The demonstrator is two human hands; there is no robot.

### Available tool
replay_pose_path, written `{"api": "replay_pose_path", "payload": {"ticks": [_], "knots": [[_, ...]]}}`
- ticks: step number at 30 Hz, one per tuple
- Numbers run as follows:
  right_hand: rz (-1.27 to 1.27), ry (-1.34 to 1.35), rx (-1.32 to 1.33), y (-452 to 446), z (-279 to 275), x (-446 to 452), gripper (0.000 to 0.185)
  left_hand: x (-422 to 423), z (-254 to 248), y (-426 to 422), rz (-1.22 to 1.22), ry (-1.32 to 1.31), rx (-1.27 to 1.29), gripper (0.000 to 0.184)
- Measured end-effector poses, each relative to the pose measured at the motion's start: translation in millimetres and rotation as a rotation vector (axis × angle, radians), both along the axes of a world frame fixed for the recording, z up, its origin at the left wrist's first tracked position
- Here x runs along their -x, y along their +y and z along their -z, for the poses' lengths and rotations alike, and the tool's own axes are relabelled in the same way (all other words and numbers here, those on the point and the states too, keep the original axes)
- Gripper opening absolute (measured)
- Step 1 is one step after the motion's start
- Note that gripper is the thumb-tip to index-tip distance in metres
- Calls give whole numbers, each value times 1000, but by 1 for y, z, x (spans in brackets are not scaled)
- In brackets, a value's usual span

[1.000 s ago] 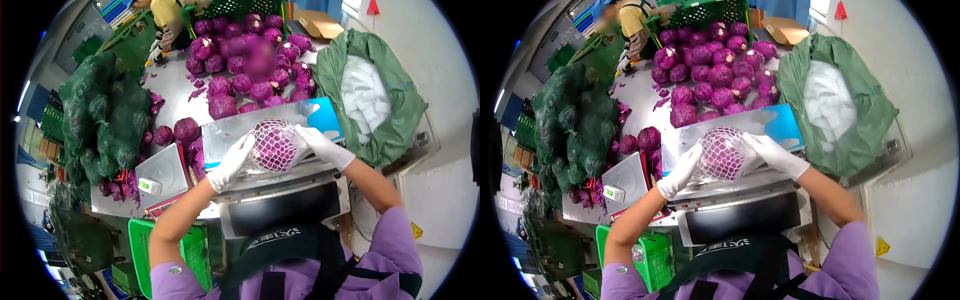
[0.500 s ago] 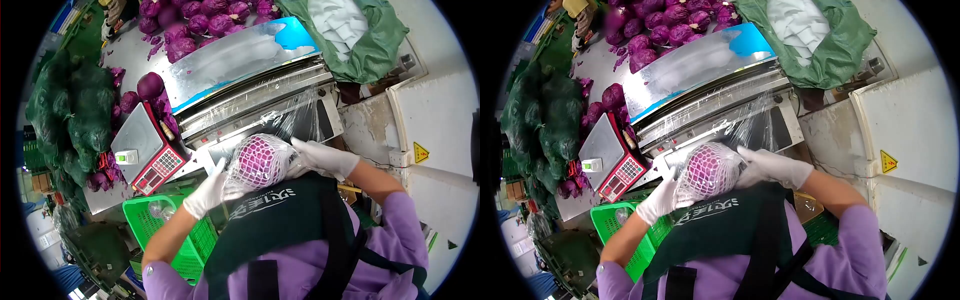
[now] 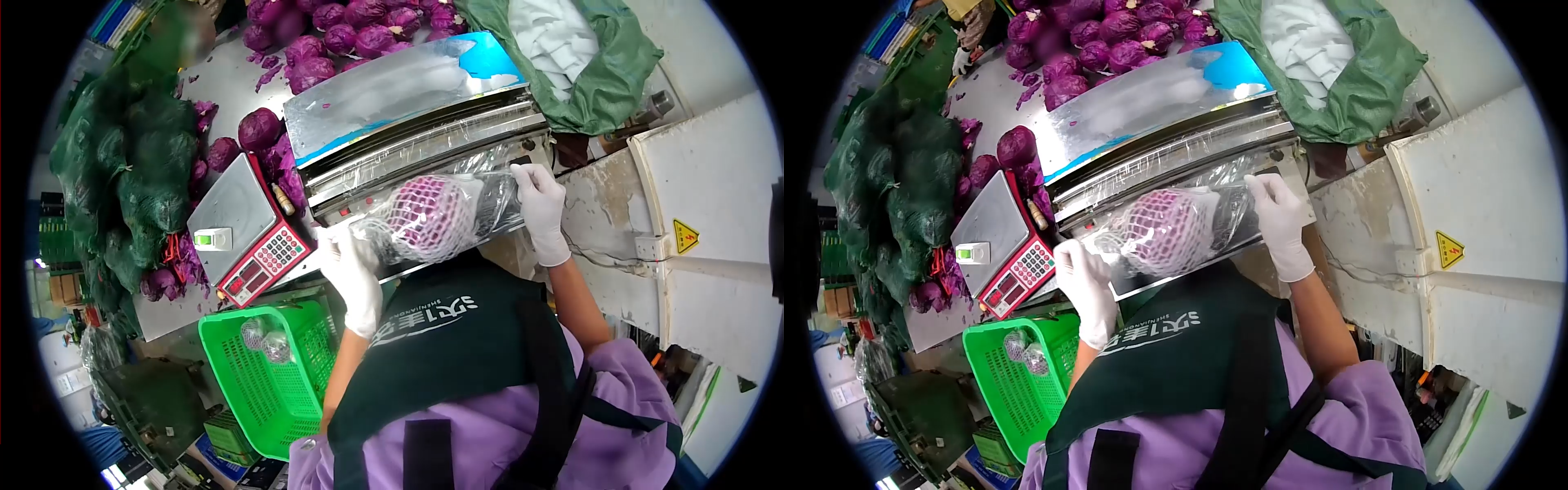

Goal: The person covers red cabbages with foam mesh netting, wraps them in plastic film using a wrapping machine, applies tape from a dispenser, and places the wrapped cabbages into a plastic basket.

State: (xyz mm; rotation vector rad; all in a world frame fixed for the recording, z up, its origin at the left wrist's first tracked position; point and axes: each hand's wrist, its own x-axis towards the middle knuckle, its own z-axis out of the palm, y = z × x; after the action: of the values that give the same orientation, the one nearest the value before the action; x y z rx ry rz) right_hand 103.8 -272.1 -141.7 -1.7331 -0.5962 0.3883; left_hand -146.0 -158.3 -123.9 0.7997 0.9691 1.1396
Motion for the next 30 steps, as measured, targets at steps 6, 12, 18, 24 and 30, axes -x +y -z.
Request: {"api": "replay_pose_path", "payload": {"ticks": [6,12,18,24,30], "knots": [[-96,-228,134,-7,4,12,17,72,-13,15,-354,336,24,17],[-216,-131,268,-11,40,38,21,184,96,13,-406,458,131,16],[-497,-773,358,19,87,62,10,138,151,19,-334,702,-12,17],[-669,-1107,200,78,104,138,22,108,224,32,-110,309,154,16],[-677,-960,42,98,101,169,22,81,186,42,-93,338,79,15]]}}
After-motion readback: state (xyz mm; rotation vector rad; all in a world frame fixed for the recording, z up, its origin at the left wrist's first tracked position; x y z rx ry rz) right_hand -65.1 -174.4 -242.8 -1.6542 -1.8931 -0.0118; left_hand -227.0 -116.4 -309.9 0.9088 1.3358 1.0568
